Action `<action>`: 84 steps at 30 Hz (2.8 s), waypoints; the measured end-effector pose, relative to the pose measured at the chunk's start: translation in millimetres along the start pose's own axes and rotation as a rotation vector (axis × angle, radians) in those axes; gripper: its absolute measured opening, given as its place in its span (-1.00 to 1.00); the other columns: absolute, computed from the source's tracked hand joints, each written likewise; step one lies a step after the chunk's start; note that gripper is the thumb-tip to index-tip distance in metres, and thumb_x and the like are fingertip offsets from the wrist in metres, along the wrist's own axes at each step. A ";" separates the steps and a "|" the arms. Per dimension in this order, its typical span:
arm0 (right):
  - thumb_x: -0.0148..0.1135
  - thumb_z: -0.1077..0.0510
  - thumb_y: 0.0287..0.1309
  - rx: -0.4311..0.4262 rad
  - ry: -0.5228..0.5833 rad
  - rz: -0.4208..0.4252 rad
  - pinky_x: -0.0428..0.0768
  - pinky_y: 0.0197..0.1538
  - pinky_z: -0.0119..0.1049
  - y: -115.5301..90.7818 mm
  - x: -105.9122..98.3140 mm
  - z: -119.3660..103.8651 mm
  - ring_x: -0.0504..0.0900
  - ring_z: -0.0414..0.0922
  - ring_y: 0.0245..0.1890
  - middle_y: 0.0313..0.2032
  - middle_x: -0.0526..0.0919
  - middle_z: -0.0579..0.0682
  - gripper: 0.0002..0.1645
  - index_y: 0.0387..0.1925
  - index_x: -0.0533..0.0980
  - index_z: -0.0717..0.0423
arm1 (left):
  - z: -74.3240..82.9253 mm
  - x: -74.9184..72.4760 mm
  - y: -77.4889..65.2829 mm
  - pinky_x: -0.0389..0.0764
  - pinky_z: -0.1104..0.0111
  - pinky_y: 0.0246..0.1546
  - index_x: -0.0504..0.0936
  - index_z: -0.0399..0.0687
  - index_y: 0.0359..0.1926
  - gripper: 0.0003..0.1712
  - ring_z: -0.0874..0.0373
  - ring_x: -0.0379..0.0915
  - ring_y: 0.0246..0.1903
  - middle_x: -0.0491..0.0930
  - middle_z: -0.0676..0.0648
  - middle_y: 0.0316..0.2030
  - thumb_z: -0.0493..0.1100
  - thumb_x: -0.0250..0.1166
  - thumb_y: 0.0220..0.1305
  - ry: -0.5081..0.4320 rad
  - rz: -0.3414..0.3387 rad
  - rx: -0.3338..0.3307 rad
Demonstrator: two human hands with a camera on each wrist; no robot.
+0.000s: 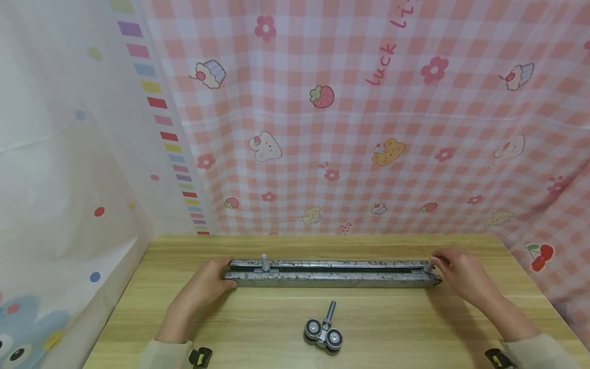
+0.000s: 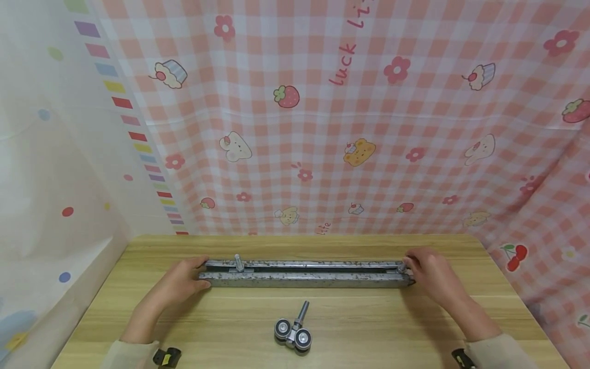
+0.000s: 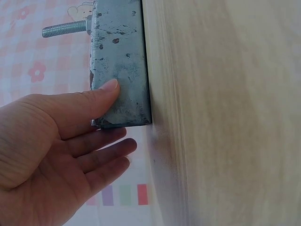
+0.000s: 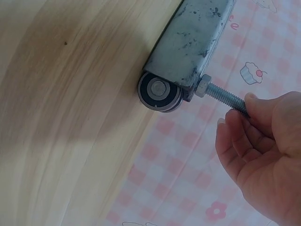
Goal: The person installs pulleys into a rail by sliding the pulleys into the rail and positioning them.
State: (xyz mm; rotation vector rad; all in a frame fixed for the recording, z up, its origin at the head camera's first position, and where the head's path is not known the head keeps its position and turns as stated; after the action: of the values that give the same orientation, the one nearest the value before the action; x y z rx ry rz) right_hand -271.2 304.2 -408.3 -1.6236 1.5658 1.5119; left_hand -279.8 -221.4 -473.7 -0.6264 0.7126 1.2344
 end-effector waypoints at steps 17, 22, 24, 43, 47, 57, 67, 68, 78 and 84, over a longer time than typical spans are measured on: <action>0.38 0.30 0.35 0.025 0.027 -0.017 0.56 -0.48 -0.30 4.8 6.9 -11.7 0.55 -0.26 -0.47 -0.39 0.67 -0.05 -0.95 -0.22 0.69 0.25 | 2.5 -1.6 -0.4 0.51 -0.14 0.30 0.44 -0.58 0.34 -0.30 -0.35 0.45 0.30 0.51 -0.49 0.27 -0.40 0.48 0.24 0.011 0.021 0.018; 0.38 0.34 0.33 0.013 0.030 -0.013 0.63 -0.44 -0.27 6.6 9.0 -16.2 0.62 -0.18 -0.44 -0.36 0.70 -0.01 -0.95 -0.20 0.69 0.27 | 2.0 -1.3 0.3 0.51 -0.14 0.30 0.43 -0.59 0.35 -0.30 -0.35 0.44 0.30 0.51 -0.49 0.27 -0.40 0.47 0.25 0.014 0.016 0.016; 0.40 0.36 0.29 -0.009 0.029 0.007 0.62 -0.46 -0.29 7.6 8.9 -19.0 0.61 -0.20 -0.45 -0.37 0.69 -0.02 -0.95 -0.22 0.69 0.27 | 2.1 -1.4 0.9 0.51 -0.14 0.30 0.43 -0.59 0.35 -0.30 -0.35 0.44 0.30 0.51 -0.49 0.27 -0.40 0.47 0.25 0.018 0.018 0.019; 0.41 0.36 0.27 -0.038 0.044 0.008 0.61 -0.45 -0.27 14.5 18.3 -36.4 0.62 -0.19 -0.44 -0.37 0.70 -0.03 -0.95 -0.23 0.70 0.25 | 0.5 -0.4 -0.2 0.54 -0.13 0.28 0.44 -0.53 0.37 -0.30 -0.33 0.46 0.30 0.52 -0.46 0.27 -0.39 0.47 0.27 0.007 0.007 0.004; 0.43 0.36 0.25 -0.069 0.049 0.023 0.58 -0.47 -0.29 16.9 19.9 -42.6 0.58 -0.25 -0.46 -0.40 0.69 -0.08 -0.95 -0.27 0.70 0.21 | 0.9 -0.6 -0.8 0.53 -0.13 0.28 0.43 -0.53 0.37 -0.30 -0.34 0.45 0.31 0.52 -0.46 0.28 -0.39 0.47 0.27 0.013 0.009 0.001; 0.43 0.35 0.26 -0.071 0.061 0.010 0.66 -0.40 -0.23 21.3 25.3 -52.0 0.64 -0.19 -0.41 -0.39 0.70 -0.07 -0.97 -0.27 0.70 0.22 | 1.0 -0.7 -0.4 0.52 -0.13 0.30 0.44 -0.51 0.38 -0.30 -0.33 0.43 0.32 0.52 -0.44 0.28 -0.38 0.47 0.27 0.017 0.011 0.002; 0.46 0.35 0.23 -0.083 0.081 0.029 0.68 -0.38 -0.21 23.2 28.6 -59.4 0.66 -0.16 -0.40 -0.37 0.71 -0.06 -0.95 -0.27 0.71 0.22 | 2.6 -1.6 0.3 0.55 -0.12 0.27 0.47 -0.51 0.34 -0.32 -0.30 0.48 0.28 0.55 -0.42 0.25 -0.40 0.48 0.25 0.023 0.021 0.019; 0.46 0.35 0.23 -0.086 0.082 0.031 0.68 -0.38 -0.22 23.5 29.1 -59.8 0.66 -0.16 -0.40 -0.37 0.71 -0.05 -0.95 -0.27 0.71 0.22 | 2.8 -1.6 0.3 0.55 -0.12 0.26 0.48 -0.52 0.34 -0.33 -0.30 0.48 0.28 0.56 -0.42 0.25 -0.40 0.48 0.25 0.024 0.022 0.020; 0.43 0.33 0.27 -0.075 0.102 -0.009 0.68 -0.38 -0.25 27.4 35.8 -67.7 0.65 -0.20 -0.40 -0.37 0.70 -0.07 -0.96 -0.24 0.71 0.23 | 3.0 -1.7 -0.3 0.54 -0.13 0.27 0.47 -0.53 0.34 -0.32 -0.32 0.47 0.29 0.54 -0.44 0.25 -0.41 0.48 0.25 0.025 0.023 0.017; 0.42 0.33 0.28 -0.075 0.109 -0.015 0.68 -0.38 -0.27 28.5 39.8 -70.2 0.65 -0.20 -0.40 -0.36 0.70 -0.07 -0.96 -0.23 0.71 0.24 | 1.9 -1.0 -0.2 0.53 -0.13 0.28 0.46 -0.51 0.36 -0.32 -0.31 0.46 0.30 0.54 -0.43 0.27 -0.40 0.47 0.26 0.022 0.017 0.007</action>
State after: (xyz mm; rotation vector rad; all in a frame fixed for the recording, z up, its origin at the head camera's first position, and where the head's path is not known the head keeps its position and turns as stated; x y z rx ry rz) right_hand -277.7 218.9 -410.4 -1.7826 1.5669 1.5137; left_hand -279.5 -220.5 -471.7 -0.6302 0.7418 1.2413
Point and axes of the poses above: each hand's wrist, its own y-axis towards the middle knuckle, its own x-axis out of the palm, z = x × y, the point moved 9 cm from there along y, towards the middle knuckle
